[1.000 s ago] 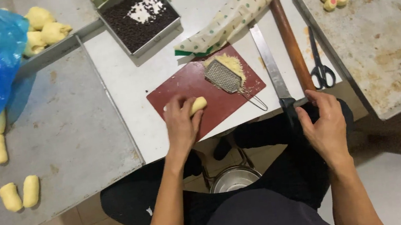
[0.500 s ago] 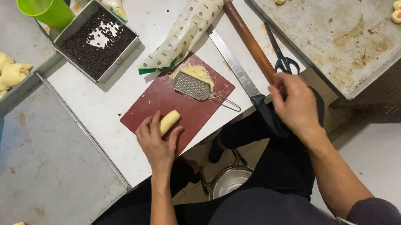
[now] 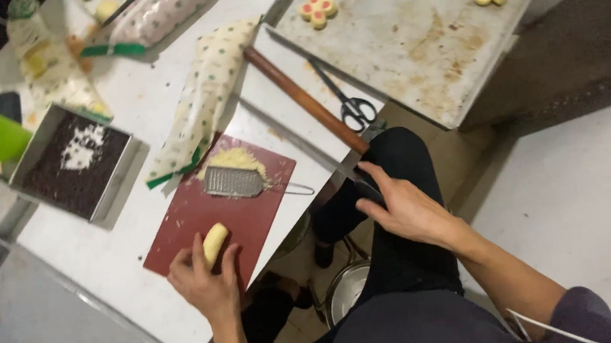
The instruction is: Shaping pre-rolled dough cylinders into heart-shaped cookies by cutting and folding them on a cutting board.
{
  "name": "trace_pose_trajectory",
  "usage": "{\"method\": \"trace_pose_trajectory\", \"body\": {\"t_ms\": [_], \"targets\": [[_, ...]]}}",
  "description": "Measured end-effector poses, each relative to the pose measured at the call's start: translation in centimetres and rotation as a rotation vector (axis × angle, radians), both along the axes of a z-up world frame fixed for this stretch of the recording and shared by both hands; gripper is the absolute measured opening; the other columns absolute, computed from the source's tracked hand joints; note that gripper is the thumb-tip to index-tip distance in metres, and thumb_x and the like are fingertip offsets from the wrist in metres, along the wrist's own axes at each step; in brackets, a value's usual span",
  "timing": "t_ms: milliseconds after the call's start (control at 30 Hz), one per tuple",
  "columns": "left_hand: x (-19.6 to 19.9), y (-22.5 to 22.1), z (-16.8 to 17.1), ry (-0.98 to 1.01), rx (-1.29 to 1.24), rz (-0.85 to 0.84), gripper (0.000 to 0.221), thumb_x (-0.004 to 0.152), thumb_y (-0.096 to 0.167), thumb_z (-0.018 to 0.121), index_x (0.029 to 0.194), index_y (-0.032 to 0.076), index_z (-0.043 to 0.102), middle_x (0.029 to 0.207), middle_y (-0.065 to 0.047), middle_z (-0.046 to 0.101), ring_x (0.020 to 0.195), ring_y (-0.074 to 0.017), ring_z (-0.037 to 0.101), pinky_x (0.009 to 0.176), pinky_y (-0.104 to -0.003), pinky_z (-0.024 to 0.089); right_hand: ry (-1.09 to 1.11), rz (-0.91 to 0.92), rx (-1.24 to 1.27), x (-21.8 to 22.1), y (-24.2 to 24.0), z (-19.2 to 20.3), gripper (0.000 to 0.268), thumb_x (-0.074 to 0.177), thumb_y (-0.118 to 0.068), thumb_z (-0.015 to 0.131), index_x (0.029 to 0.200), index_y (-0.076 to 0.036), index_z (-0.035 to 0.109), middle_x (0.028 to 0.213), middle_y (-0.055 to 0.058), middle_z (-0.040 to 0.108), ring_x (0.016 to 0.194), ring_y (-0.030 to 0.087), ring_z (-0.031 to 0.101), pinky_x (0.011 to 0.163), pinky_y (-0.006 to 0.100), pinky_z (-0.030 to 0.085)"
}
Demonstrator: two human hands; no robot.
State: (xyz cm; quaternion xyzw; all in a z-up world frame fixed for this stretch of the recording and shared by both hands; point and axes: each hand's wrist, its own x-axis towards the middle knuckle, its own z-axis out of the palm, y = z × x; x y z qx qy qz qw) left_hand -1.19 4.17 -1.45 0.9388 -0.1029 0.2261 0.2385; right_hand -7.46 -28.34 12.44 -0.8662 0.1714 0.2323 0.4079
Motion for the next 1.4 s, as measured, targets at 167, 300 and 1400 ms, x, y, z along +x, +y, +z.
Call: {"method": "trace_pose_trajectory", "body": {"t_ms": [167,300,1400], "targets": [[0.0,-0.6,0.8,-0.006,-0.008,0.012,0.043,0.088,0.023,0.073,0.125,0.004,0.060,0.102,-0.013,0.054,0.092,-0.0280,0.051,0.083,-0.040,0.041,-0.218,0.020,0.165,-1.9,-0.6,-1.2,0.056,0.092,-0.027,0.052,0.144,-0.018,0.035,0.087,0.007,0.059,0.042,0.013,0.041,0.056,0.027,0.041],[-0.2,-1.3,2.8,0.126,-0.195,0.059,0.024,0.090,0.018,0.067,0.110,0.006,0.062,0.106,-0.008,0.063,0.094,-0.0252,0.052,0.081,-0.038,0.041,-0.527,0.145,0.286,-2.1,0.5,-3.7,0.041,0.094,-0.014,0.049,0.133,-0.004,0.044,0.106,0.009,0.060,0.092,0.019,0.061,0.081,0.033,0.049],[0.4,-0.4,4.1,0.408,-1.104,-0.027,0.039,0.096,0.037,0.057,0.122,0.008,0.063,0.105,-0.010,0.068,0.098,-0.0153,0.061,0.089,-0.034,0.049,-0.428,0.272,0.285,-3.3,5.6,-7.7,0.038,0.093,-0.006,0.041,0.129,0.003,0.048,0.069,0.013,0.073,0.044,0.023,0.064,0.041,0.035,0.051]]}}
